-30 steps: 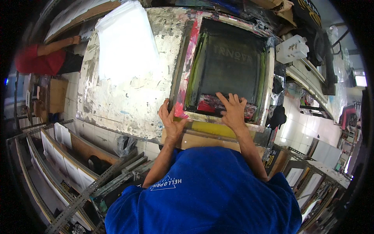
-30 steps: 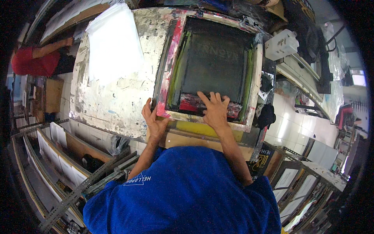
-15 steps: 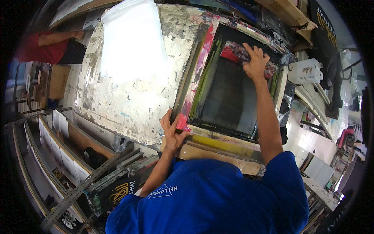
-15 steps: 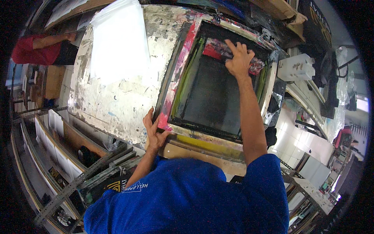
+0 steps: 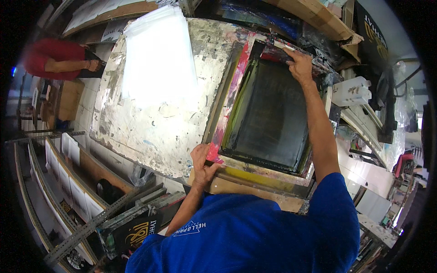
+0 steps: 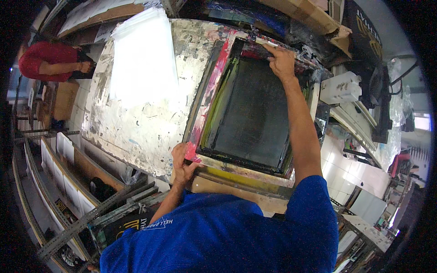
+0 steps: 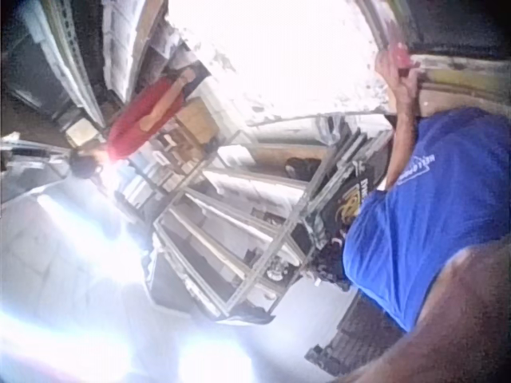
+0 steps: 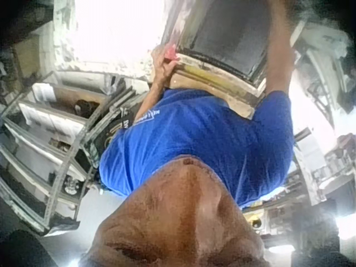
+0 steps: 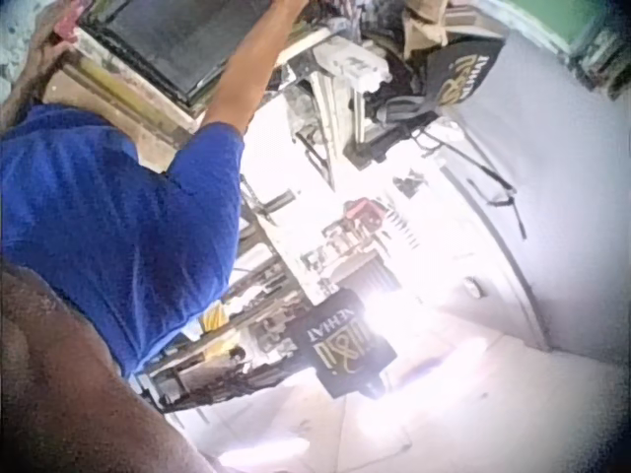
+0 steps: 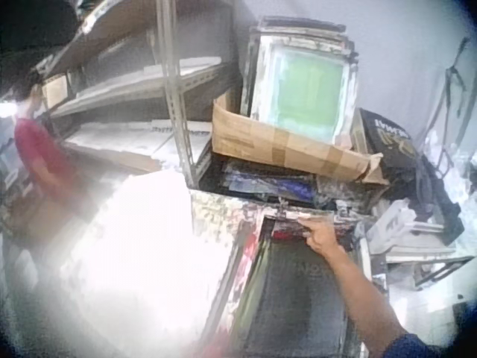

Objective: The person performs screen printing by placing paper on a base, lowering a screen over it, and using a squeegee to spread ink across the mesh. They then lift the screen to reveal the print, remove the paper, and place it on a stack to the side.

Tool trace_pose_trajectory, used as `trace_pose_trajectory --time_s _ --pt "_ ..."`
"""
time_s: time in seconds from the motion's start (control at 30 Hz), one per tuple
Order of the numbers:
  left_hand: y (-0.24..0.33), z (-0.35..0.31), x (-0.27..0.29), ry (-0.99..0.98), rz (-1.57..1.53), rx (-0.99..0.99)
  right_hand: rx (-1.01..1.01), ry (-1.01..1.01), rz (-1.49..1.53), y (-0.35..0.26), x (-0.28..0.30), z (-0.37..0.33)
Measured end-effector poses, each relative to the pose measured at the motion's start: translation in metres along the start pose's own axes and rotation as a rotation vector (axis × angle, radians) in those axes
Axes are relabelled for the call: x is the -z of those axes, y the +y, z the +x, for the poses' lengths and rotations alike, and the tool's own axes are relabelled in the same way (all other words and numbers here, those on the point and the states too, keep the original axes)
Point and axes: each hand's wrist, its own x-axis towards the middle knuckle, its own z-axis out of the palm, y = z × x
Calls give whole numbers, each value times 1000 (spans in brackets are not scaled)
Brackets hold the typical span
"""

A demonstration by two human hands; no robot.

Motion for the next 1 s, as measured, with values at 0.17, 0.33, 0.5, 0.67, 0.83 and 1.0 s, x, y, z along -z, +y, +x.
trace_pose_trajectory --time_s 0.17,0.33,0.5,0.67,0.83,1.0 --pt "-5 -8 -7 30 -81 34 -36 34 -38 -43 8 -57" --pt "7 -6 -9 102 -234 36 -67 10 9 -115 49 -133" --pt "37 10 2 200 -301 -41 -152 -142 75 -201 131 -195" --pt "83 43 11 335 -413 -37 -64 -38 9 -263 219 -196" --pt "158 114 13 557 -776 -138 -8 143 -124 -251 264 -147" --pt "113 205 -36 473 -735 -235 136 237 -40 -212 308 -69"
